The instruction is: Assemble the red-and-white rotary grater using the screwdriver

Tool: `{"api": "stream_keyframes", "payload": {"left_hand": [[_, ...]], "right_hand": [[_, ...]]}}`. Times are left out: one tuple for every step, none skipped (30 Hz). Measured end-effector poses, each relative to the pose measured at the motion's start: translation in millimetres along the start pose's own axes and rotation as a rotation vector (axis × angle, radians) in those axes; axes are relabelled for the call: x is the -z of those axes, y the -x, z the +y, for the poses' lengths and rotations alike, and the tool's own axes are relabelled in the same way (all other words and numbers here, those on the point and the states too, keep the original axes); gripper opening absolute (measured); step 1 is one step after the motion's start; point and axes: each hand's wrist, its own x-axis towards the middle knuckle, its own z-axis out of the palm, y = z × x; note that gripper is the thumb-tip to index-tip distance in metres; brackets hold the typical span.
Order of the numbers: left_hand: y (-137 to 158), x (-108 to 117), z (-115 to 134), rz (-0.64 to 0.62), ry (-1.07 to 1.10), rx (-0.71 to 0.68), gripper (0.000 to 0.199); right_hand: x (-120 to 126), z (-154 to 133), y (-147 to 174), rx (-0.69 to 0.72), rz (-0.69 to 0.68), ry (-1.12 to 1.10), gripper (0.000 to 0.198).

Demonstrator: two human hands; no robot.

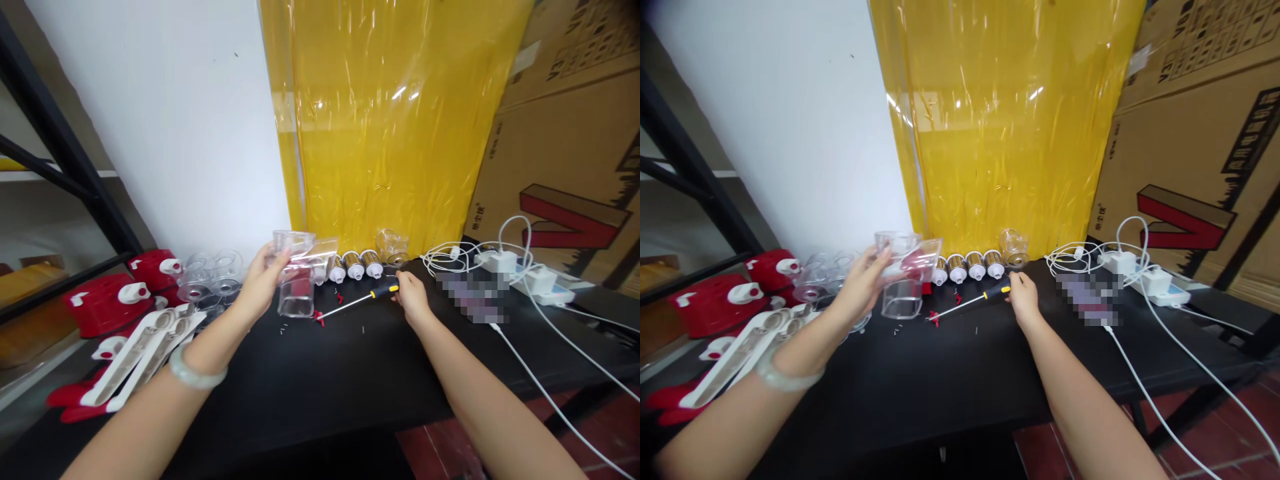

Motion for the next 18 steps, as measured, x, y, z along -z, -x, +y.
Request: {"api": "stream_keyframes", "payload": {"left_hand": [[-8, -13, -2, -0.052, 0.034, 0.042, 0.057], [-17, -27, -5, -0.089, 0.063, 0.075, 0.057], [-25, -41, -10, -0.112, 0.091, 0.094, 0.056], [-33, -56, -16, -0.138, 0.129, 0.103, 0.055], [-41, -70, -24, -0.158, 0.177, 0.093, 0.053], [-48, -84, -33, -0.167, 0.23, 0.071, 0.051], [-53, -97, -44, -0.18, 0.28, 0.051, 0.049], [-58, -109, -55, -0.19, 0.295, 0.049, 0.049], [-61, -119, -66, -0.195, 0.304, 0.053, 0.049], [-63, -128, -77, -0.199, 0.312, 0.056, 0.05], [-65, -136, -87, -0.208, 0.316, 0.061, 0.05], [-66, -141, -97, -0.222, 0.319, 0.064, 0.05], [-66, -146, -106, -0.237, 0.319, 0.066, 0.051], [-66, -149, -114, -0.25, 0.317, 0.066, 0.052], [-66, -151, -121, -0.262, 0.312, 0.065, 0.054], [-66, -153, -128, -0.274, 0.306, 0.062, 0.055], [-66, -154, -134, -0.288, 0.298, 0.056, 0.055], [-66, -155, -139, -0.304, 0.289, 0.05, 0.056]], "right_hand": [[-3, 1, 3, -0.012, 0.045, 0.019, 0.028], [-6, 3, 5, -0.023, 0.087, 0.04, 0.027], [-9, 4, 8, -0.035, 0.114, 0.059, 0.026], [-12, 5, 11, -0.043, 0.123, 0.075, 0.024], [-14, 6, 13, -0.046, 0.126, 0.089, 0.024], [-16, 6, 16, -0.042, 0.128, 0.1, 0.023], [-17, 6, 18, -0.032, 0.131, 0.11, 0.023], [-18, 6, 20, -0.017, 0.138, 0.118, 0.023], [-18, 5, 22, -0.001, 0.146, 0.124, 0.023], [-18, 3, 24, 0.023, 0.156, 0.131, 0.023], [-18, 1, 26, 0.059, 0.166, 0.142, 0.022], [-17, -2, 27, 0.105, 0.176, 0.156, 0.022], [-17, -4, 29, 0.159, 0.186, 0.173, 0.021], [-17, -7, 30, 0.208, 0.194, 0.19, 0.021], [-16, -9, 32, 0.247, 0.199, 0.205, 0.02], [-16, -11, 33, 0.27, 0.202, 0.215, 0.02], [-17, -12, 34, 0.276, 0.201, 0.219, 0.02], [-17, -13, 34, 0.274, 0.199, 0.221, 0.02]]}}
